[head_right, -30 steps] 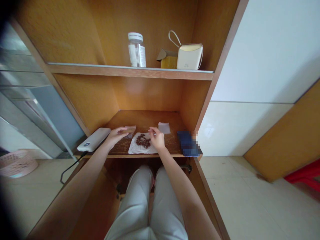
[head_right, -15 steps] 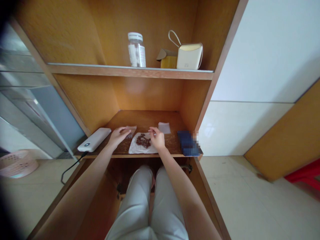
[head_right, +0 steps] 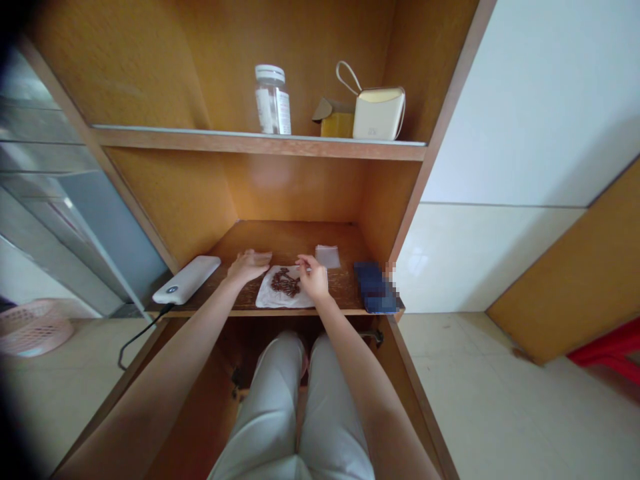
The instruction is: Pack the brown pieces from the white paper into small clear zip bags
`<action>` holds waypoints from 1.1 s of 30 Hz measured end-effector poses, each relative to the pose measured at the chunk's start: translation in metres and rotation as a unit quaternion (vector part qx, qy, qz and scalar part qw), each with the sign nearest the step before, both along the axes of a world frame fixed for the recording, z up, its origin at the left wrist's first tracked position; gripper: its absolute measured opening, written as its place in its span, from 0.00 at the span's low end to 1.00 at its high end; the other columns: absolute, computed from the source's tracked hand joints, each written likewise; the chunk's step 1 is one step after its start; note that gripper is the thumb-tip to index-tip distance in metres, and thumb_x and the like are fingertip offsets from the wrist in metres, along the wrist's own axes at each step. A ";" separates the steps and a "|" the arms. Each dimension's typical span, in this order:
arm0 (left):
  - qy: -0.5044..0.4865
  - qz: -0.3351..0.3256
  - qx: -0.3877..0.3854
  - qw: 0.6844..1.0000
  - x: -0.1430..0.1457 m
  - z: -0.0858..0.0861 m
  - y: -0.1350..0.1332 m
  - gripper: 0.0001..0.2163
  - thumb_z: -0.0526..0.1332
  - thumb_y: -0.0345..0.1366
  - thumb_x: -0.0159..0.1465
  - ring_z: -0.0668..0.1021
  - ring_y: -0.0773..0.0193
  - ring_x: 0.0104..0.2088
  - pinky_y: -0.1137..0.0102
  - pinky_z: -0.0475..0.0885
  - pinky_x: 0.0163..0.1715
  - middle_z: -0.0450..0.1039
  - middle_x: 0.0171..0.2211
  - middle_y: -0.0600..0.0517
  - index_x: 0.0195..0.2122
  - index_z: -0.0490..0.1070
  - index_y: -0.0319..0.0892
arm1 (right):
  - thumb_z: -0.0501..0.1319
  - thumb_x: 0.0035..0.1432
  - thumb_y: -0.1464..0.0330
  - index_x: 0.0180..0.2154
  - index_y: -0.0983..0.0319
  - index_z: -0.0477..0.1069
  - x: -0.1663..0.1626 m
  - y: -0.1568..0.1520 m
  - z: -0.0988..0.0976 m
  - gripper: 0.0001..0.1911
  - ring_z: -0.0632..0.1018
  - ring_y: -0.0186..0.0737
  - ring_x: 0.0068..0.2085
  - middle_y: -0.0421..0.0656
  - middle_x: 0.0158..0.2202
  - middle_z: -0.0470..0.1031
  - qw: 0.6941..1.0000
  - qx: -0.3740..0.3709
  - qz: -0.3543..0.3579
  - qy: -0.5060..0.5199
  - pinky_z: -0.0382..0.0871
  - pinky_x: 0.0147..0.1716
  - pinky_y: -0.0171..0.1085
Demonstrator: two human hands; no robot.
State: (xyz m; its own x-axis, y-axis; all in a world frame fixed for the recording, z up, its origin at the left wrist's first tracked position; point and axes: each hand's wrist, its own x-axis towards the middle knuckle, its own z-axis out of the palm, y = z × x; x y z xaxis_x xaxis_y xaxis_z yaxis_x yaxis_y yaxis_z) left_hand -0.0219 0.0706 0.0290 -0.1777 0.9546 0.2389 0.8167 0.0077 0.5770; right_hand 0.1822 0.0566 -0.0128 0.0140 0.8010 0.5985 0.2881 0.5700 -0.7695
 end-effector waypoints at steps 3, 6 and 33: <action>0.022 0.031 0.001 0.999 0.003 0.000 -0.002 0.29 0.65 0.47 0.46 0.67 0.38 0.53 0.56 0.63 0.46 0.67 0.51 0.37 0.49 0.68 0.42 | 0.52 0.58 0.68 0.43 0.59 0.69 -0.001 0.000 -0.001 0.12 0.79 0.38 0.38 0.43 0.37 0.78 1.000 -0.005 0.000 0.004 0.73 0.40 0.39; 0.034 0.049 -0.007 0.998 0.006 0.002 -0.005 0.29 0.64 0.47 0.47 0.68 0.37 0.52 0.54 0.63 0.45 0.66 0.51 0.36 0.50 0.67 0.42 | 0.52 0.58 0.68 0.43 0.59 0.69 -0.001 0.000 0.000 0.12 0.79 0.38 0.39 0.43 0.37 0.78 1.000 -0.004 0.003 0.007 0.73 0.40 0.38; -0.452 -0.185 -0.033 0.872 0.010 -0.009 -0.061 0.15 0.63 0.46 0.51 0.75 0.65 0.19 0.72 0.67 0.20 0.74 0.19 0.49 0.26 0.70 0.37 | 0.56 0.55 0.65 0.39 0.61 0.70 0.000 0.000 0.009 0.11 0.77 0.34 0.28 0.43 0.33 0.76 0.985 -0.039 0.040 0.162 0.72 0.26 0.34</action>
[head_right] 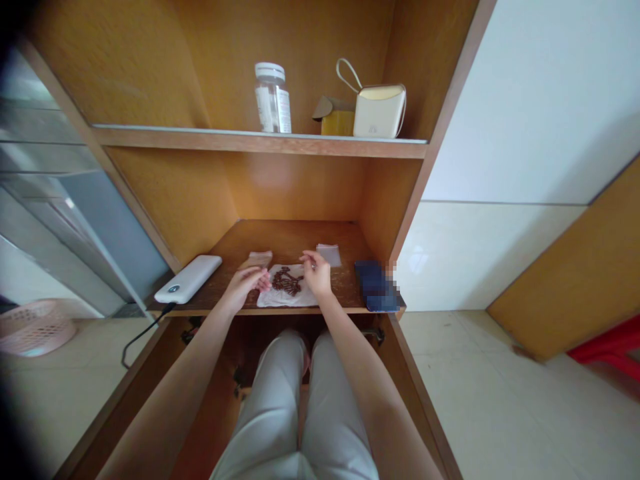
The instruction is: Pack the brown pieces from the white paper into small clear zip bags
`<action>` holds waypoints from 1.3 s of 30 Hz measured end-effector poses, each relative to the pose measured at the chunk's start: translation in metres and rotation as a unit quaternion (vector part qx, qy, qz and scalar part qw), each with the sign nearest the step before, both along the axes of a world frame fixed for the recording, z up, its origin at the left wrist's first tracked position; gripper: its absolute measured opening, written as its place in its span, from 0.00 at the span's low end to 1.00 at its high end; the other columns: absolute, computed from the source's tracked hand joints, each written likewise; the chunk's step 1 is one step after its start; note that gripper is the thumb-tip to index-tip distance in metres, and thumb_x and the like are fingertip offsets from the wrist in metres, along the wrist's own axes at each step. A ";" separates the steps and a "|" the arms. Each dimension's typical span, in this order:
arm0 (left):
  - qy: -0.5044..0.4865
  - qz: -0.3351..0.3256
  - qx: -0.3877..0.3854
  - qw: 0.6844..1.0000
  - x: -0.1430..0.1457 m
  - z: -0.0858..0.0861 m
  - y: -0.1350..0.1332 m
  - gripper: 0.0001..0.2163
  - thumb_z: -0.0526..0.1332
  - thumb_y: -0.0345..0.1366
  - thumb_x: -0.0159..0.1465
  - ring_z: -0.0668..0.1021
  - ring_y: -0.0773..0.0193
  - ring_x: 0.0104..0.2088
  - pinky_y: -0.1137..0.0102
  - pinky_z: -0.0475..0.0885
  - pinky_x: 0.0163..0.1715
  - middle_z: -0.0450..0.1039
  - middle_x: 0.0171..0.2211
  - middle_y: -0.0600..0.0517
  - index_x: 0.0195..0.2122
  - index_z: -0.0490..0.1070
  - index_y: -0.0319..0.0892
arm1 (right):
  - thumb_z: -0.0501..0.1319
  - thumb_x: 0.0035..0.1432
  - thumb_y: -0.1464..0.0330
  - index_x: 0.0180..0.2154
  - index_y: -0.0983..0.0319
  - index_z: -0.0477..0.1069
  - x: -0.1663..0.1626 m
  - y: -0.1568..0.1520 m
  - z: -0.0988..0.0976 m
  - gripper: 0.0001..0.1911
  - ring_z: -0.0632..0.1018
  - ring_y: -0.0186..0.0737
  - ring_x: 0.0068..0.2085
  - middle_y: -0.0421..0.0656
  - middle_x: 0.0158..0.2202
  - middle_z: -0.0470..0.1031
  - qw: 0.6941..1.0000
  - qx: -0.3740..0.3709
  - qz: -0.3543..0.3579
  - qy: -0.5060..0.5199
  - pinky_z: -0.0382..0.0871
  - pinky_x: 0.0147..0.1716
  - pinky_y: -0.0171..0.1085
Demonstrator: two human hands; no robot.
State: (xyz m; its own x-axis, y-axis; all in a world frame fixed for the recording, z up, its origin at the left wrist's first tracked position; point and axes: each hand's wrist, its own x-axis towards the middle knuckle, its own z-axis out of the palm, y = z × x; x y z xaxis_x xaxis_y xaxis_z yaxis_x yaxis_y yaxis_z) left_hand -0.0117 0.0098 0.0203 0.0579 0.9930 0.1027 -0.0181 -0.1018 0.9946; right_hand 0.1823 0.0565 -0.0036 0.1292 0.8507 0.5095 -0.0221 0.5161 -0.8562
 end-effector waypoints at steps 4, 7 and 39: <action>0.021 -0.006 0.008 1.000 0.002 -0.003 0.002 0.15 0.64 0.47 0.51 0.74 0.65 0.20 0.72 0.67 0.21 0.74 0.20 0.49 0.27 0.70 0.38 | 0.60 0.51 0.62 0.36 0.62 0.68 0.009 0.008 0.010 0.12 0.77 0.34 0.27 0.43 0.32 0.76 0.975 -0.048 -0.009 0.219 0.74 0.27 0.36; 0.025 -0.002 0.006 1.000 0.001 -0.005 0.004 0.16 0.64 0.48 0.51 0.74 0.65 0.20 0.72 0.67 0.21 0.74 0.20 0.49 0.27 0.70 0.38 | 0.61 0.49 0.65 0.35 0.62 0.66 0.021 0.020 0.012 0.11 0.77 0.34 0.31 0.42 0.32 0.75 0.949 -0.053 -0.052 0.305 0.74 0.35 0.40; 0.048 -0.009 0.021 0.999 -0.003 -0.009 0.005 0.16 0.62 0.49 0.53 0.75 0.64 0.22 0.71 0.68 0.23 0.74 0.22 0.50 0.28 0.71 0.39 | 0.55 0.46 0.72 0.31 0.65 0.68 0.043 0.049 0.011 0.07 0.71 0.45 0.40 0.50 0.36 0.71 0.900 -0.119 -0.276 -0.315 0.65 0.42 0.42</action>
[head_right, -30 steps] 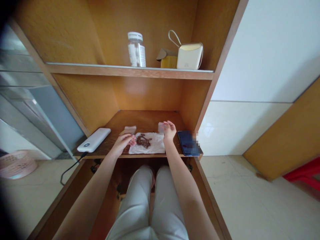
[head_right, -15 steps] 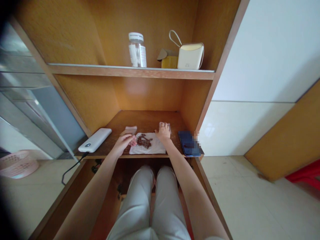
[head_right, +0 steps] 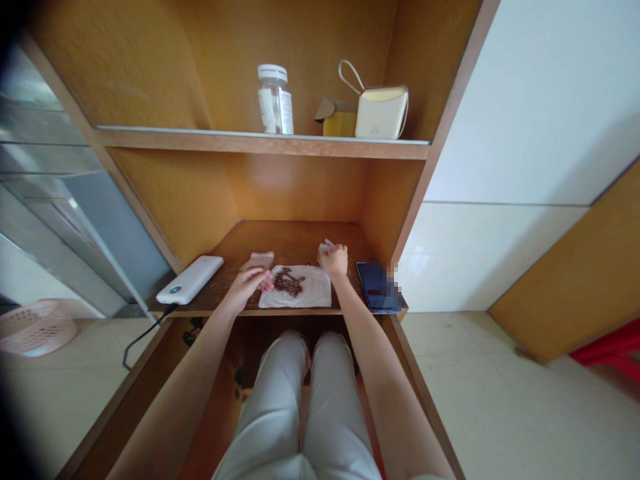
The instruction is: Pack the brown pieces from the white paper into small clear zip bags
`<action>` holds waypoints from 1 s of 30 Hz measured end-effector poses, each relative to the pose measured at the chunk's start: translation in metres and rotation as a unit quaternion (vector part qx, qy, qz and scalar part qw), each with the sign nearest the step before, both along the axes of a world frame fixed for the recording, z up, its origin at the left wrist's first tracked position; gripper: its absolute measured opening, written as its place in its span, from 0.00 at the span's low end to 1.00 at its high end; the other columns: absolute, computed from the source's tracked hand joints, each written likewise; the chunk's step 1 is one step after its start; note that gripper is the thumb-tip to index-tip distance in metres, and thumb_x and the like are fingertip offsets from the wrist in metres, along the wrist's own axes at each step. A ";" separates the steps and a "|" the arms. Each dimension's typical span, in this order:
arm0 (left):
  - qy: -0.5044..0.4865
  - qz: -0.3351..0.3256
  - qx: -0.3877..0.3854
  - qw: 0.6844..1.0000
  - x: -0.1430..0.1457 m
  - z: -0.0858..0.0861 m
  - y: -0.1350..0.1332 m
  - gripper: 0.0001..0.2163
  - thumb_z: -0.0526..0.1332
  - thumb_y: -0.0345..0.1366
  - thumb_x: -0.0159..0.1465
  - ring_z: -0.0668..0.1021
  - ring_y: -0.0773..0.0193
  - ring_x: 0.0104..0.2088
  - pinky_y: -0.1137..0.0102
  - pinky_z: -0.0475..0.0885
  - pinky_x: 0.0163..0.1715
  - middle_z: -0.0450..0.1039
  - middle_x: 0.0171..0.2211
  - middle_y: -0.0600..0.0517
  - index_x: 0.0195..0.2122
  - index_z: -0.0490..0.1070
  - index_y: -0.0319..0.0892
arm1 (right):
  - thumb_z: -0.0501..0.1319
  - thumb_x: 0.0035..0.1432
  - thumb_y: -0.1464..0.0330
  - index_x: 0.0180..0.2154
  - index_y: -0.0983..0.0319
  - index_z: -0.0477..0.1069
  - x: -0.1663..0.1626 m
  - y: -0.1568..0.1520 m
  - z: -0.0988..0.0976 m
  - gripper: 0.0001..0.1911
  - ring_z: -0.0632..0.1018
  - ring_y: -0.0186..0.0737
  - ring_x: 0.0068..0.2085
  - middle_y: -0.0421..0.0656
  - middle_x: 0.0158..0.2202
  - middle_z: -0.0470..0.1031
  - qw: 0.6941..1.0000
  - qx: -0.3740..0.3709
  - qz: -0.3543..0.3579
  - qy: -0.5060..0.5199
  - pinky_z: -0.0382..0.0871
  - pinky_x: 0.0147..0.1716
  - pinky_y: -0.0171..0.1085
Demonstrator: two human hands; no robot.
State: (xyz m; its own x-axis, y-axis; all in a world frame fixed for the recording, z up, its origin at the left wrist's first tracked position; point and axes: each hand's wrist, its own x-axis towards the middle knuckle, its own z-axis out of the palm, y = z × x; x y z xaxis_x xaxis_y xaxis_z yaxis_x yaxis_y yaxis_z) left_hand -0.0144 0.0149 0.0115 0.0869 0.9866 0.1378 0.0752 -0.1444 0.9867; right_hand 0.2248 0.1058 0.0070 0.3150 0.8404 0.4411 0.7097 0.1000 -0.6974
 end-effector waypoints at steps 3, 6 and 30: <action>-0.005 0.002 0.001 1.000 0.001 0.001 -0.001 0.15 0.62 0.48 0.53 0.75 0.64 0.21 0.71 0.67 0.22 0.74 0.22 0.50 0.28 0.71 0.39 | 0.54 0.46 0.74 0.22 0.63 0.66 0.004 0.000 0.005 0.05 0.71 0.44 0.37 0.47 0.29 0.70 0.997 0.064 -0.012 0.049 0.65 0.41 0.44; -0.009 0.004 0.002 1.000 0.001 0.002 -0.002 0.16 0.62 0.49 0.52 0.75 0.64 0.21 0.71 0.67 0.22 0.74 0.21 0.50 0.27 0.70 0.39 | 0.55 0.48 0.72 0.21 0.62 0.66 0.002 -0.007 0.014 0.06 0.70 0.44 0.38 0.46 0.28 0.70 0.983 0.165 0.002 0.084 0.64 0.43 0.44; -0.020 0.004 0.113 0.993 0.038 0.033 -0.005 0.11 0.61 0.43 0.55 0.77 0.60 0.30 0.67 0.69 0.36 0.75 0.25 0.50 0.27 0.73 0.40 | 0.54 0.57 0.66 0.29 0.60 0.69 -0.030 -0.067 0.005 0.08 0.73 0.39 0.34 0.42 0.28 0.72 0.946 0.233 0.222 0.054 0.66 0.37 0.38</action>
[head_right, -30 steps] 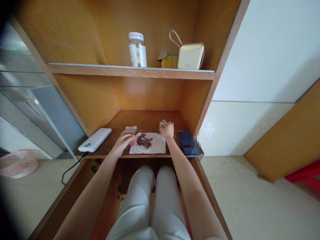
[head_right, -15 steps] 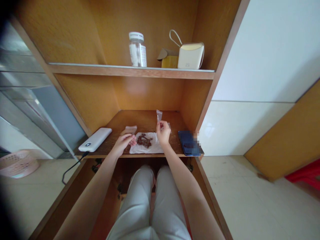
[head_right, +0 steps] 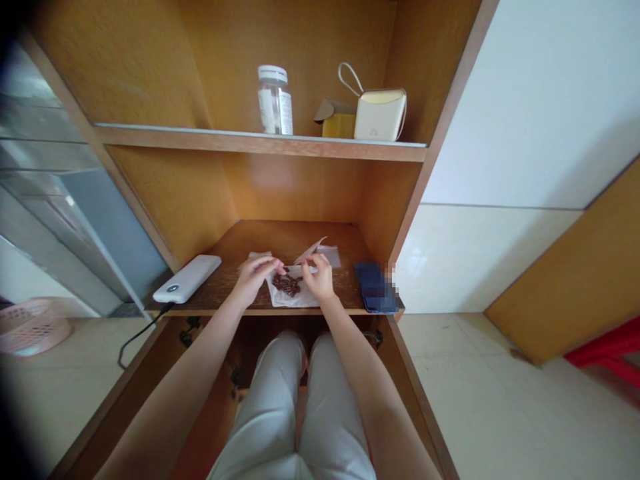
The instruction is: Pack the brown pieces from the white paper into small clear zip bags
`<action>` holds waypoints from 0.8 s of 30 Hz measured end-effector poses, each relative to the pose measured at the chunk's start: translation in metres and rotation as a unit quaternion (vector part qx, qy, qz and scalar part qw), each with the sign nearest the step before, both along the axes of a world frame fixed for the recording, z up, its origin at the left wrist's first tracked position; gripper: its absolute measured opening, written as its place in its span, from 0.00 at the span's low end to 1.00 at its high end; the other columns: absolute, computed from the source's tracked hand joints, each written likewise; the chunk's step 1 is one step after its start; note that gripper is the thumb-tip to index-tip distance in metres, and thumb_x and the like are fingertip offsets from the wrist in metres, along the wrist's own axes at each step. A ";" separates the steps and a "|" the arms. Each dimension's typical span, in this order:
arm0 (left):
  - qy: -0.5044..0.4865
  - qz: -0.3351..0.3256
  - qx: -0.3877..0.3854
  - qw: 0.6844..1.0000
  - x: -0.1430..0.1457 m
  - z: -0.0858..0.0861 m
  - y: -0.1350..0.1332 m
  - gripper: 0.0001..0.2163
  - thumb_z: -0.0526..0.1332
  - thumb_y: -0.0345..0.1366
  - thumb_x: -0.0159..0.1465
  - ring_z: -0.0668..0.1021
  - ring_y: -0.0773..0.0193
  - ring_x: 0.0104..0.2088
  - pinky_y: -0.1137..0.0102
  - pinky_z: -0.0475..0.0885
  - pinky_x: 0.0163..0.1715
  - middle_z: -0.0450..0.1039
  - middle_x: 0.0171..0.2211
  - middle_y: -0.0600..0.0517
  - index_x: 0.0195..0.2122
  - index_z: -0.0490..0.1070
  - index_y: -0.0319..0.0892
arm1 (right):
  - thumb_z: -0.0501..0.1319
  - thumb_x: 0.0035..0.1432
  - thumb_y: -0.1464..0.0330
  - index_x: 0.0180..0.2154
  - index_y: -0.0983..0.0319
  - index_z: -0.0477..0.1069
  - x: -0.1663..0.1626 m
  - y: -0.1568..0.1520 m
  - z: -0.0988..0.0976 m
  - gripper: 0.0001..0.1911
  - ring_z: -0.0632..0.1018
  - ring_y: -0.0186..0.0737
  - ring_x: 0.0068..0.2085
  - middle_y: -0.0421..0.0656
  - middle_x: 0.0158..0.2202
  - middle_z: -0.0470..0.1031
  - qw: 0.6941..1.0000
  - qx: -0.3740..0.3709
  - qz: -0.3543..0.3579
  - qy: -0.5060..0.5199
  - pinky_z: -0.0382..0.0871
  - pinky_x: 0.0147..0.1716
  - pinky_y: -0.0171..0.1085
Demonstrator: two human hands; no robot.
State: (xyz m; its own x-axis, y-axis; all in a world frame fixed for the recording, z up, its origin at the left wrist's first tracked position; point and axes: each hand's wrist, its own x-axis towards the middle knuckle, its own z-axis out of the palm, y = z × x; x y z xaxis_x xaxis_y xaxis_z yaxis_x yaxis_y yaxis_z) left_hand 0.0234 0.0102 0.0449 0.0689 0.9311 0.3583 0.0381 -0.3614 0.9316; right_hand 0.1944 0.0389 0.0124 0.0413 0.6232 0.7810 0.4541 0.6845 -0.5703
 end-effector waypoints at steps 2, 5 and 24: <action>-0.117 -0.021 -0.053 0.991 0.009 0.009 0.006 0.10 0.61 0.43 0.54 0.78 0.60 0.33 0.66 0.70 0.38 0.75 0.27 0.50 0.29 0.72 0.40 | 0.54 0.58 0.65 0.28 0.60 0.70 0.000 -0.002 0.002 0.09 0.73 0.40 0.36 0.42 0.29 0.74 1.000 0.004 0.010 -0.016 0.65 0.40 0.40; -0.219 -0.050 -0.128 0.966 0.017 0.017 0.015 0.08 0.59 0.40 0.55 0.77 0.62 0.34 0.64 0.71 0.38 0.75 0.30 0.50 0.31 0.70 0.40 | 0.54 0.58 0.66 0.30 0.59 0.71 -0.001 -0.003 0.004 0.09 0.74 0.41 0.41 0.42 0.35 0.76 0.998 0.009 0.041 -0.037 0.63 0.46 0.43; 0.019 0.042 0.019 0.999 0.023 0.016 0.021 0.08 0.60 0.39 0.55 0.77 0.62 0.26 0.68 0.70 0.31 0.76 0.24 0.49 0.28 0.73 0.40 | 0.52 0.60 0.63 0.35 0.60 0.71 -0.001 0.000 -0.001 0.11 0.72 0.41 0.37 0.44 0.33 0.73 1.000 -0.010 -0.005 0.000 0.66 0.41 0.41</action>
